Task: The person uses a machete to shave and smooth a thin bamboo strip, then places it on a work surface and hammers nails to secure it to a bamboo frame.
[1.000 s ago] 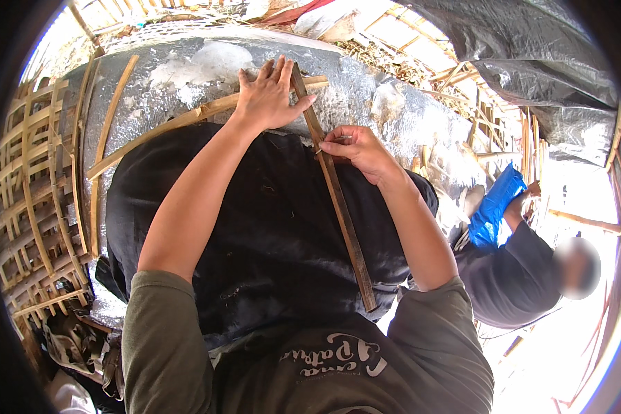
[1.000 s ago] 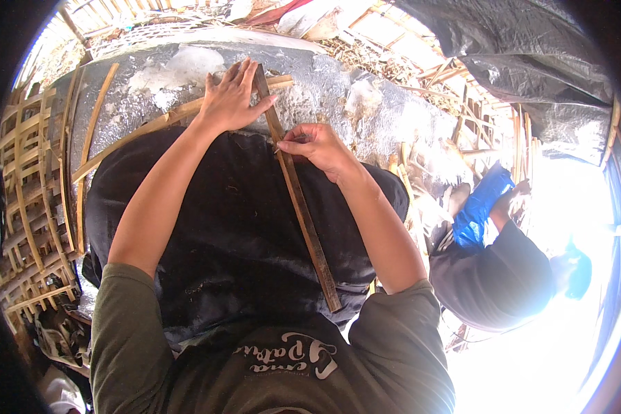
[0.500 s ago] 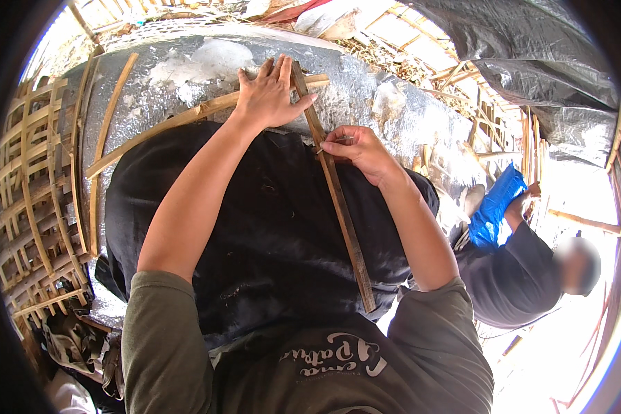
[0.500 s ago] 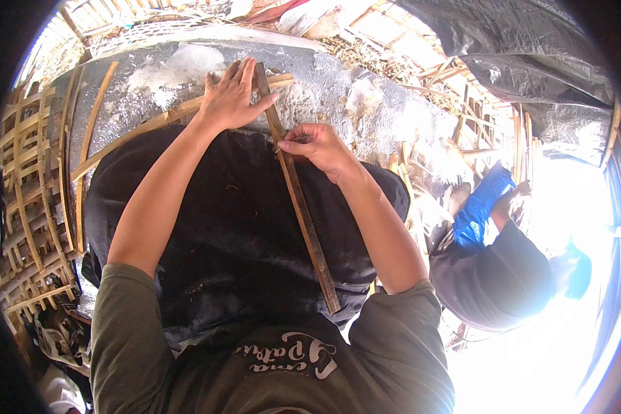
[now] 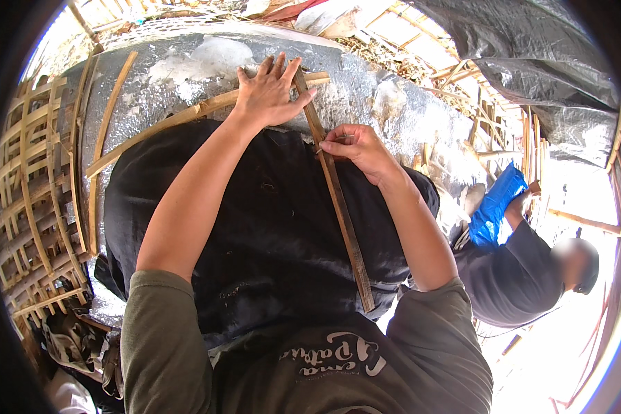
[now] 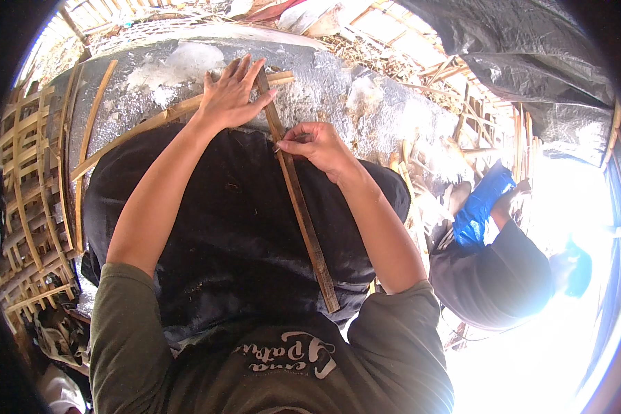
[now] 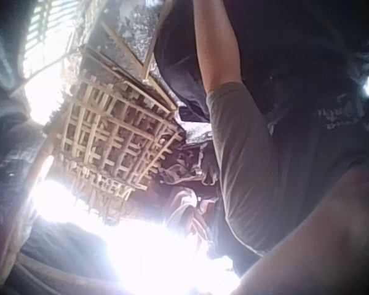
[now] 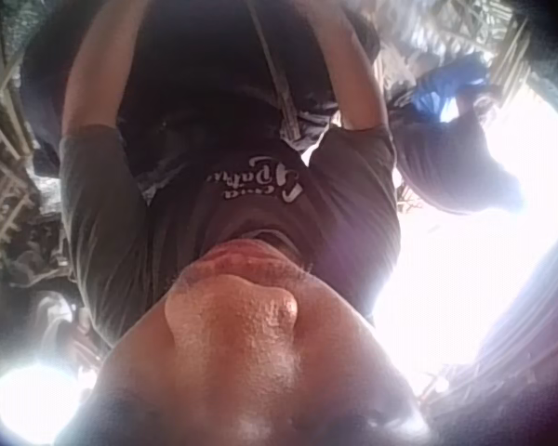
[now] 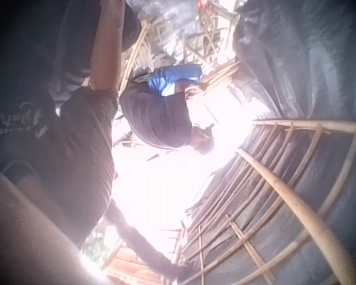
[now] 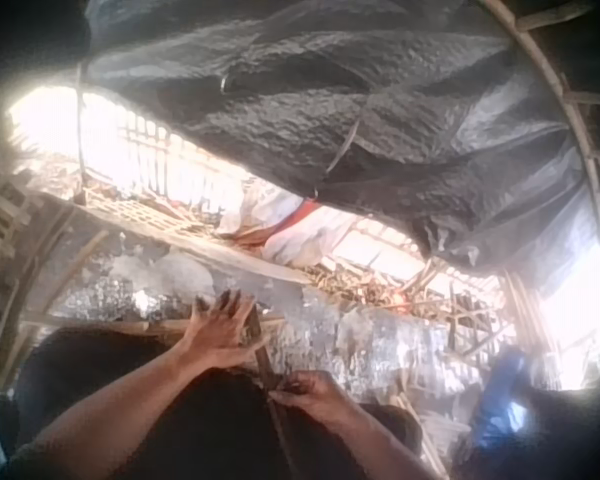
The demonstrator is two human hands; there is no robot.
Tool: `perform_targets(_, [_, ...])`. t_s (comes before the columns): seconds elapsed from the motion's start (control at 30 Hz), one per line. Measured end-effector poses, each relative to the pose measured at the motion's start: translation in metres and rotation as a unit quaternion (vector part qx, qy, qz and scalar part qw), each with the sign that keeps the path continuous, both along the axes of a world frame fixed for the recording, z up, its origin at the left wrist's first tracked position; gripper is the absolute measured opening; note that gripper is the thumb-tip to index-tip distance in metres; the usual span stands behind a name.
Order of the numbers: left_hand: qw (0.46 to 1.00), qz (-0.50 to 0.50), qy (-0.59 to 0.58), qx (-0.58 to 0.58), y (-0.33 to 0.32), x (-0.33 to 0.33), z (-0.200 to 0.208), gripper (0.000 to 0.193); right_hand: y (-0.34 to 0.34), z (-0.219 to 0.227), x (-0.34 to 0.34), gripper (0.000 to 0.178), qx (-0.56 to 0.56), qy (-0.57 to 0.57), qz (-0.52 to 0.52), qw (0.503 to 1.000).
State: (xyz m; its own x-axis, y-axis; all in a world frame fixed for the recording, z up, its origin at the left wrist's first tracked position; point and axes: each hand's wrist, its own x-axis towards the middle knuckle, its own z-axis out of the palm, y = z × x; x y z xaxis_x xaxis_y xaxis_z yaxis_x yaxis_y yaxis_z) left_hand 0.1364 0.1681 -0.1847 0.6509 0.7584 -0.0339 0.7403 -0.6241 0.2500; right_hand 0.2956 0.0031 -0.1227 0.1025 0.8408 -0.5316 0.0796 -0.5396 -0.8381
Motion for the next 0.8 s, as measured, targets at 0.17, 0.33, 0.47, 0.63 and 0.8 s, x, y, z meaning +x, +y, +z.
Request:
perform_targets(0.17, [1.0, -0.002, -0.001, 0.01, -0.0018, -0.001, 0.004, 0.089, 0.0002, 0.0006, -0.0005, 0.014, 0.001, -0.024, 0.014, 1.0])
perform_targets(0.33, [1.0, -0.004, 0.004, 0.015, -0.0016, -0.0005, 0.0048, 0.089, 0.0001, 0.0, -0.0006, 0.013, 0.002, -0.028, 0.011, 1.0])
perform_targets(0.47, [1.0, -0.001, -0.001, 0.016, -0.0018, -0.0001, 0.0036, 0.089, -0.0003, -0.0017, -0.0002, 0.013, 0.009, -0.031, 0.011, 0.999])
perform_targets(0.63, [1.0, -0.004, -0.011, 0.019, -0.0016, -0.0012, 0.0033, 0.09, -0.0005, 0.0014, -0.0029, 0.013, 0.019, -0.034, 0.005, 0.999])
perform_targets(0.8, [1.0, -0.009, -0.013, 0.026, -0.0016, -0.0005, 0.0024, 0.091, -0.0022, -0.0058, 0.0009, 0.014, 0.033, -0.03, -0.007, 0.999])
